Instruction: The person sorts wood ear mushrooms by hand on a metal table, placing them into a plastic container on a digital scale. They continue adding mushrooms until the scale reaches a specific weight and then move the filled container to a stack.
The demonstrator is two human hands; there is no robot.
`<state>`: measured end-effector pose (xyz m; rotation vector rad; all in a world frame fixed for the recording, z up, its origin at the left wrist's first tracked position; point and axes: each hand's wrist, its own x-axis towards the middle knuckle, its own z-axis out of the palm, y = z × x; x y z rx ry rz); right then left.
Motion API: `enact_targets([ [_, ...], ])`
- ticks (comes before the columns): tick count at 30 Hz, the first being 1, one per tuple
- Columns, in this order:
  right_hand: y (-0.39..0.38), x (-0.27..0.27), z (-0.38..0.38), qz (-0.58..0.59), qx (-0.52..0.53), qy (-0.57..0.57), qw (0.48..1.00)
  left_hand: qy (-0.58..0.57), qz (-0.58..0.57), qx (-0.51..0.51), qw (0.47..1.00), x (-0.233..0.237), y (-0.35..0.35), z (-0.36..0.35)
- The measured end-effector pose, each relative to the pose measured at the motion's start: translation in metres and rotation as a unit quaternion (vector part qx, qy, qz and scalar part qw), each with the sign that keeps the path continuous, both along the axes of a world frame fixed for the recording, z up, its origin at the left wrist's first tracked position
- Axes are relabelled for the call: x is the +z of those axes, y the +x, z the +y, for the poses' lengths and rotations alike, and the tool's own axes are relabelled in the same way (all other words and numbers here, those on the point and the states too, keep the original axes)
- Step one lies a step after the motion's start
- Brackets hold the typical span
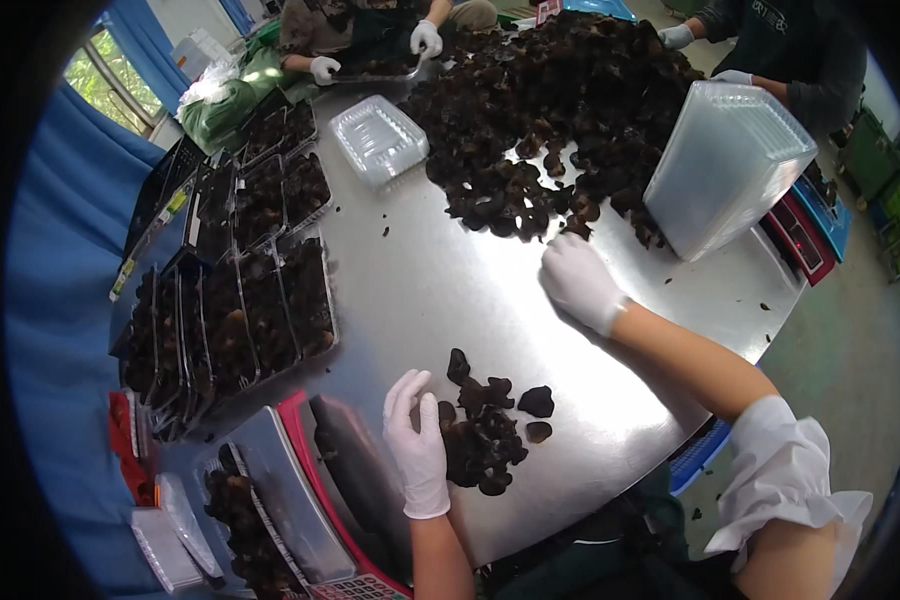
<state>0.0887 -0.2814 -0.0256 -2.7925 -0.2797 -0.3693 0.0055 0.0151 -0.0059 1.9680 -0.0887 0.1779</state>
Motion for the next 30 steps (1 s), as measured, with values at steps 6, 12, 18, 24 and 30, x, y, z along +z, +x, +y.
enact_targets([
  [6, -0.156, 0.014, -0.112, 0.014, -0.206, -0.043, 0.978, -0.027, -0.003, -0.013, 1.000, -0.003, -0.001, -0.001],
  [12, -0.251, 0.040, -0.189, -0.037, -0.363, -0.153, 0.918, -0.023, -0.010, -0.012, 1.000, -0.003, -0.002, -0.002],
  [18, -0.135, 0.064, -0.111, -0.007, -0.090, 0.192, 0.977, -0.002, -0.022, -0.006, 1.000, -0.005, -0.002, -0.002],
  [24, 0.094, 0.029, -0.038, -0.079, -0.130, 0.060, 0.987, 0.046, -0.027, -0.003, 0.999, 0.002, 0.000, -0.002],
  [30, 0.106, 0.030, 0.029, -0.005, 0.022, 0.064, 0.998, 0.034, 0.017, 0.005, 0.999, 0.006, 0.001, -0.001],
])
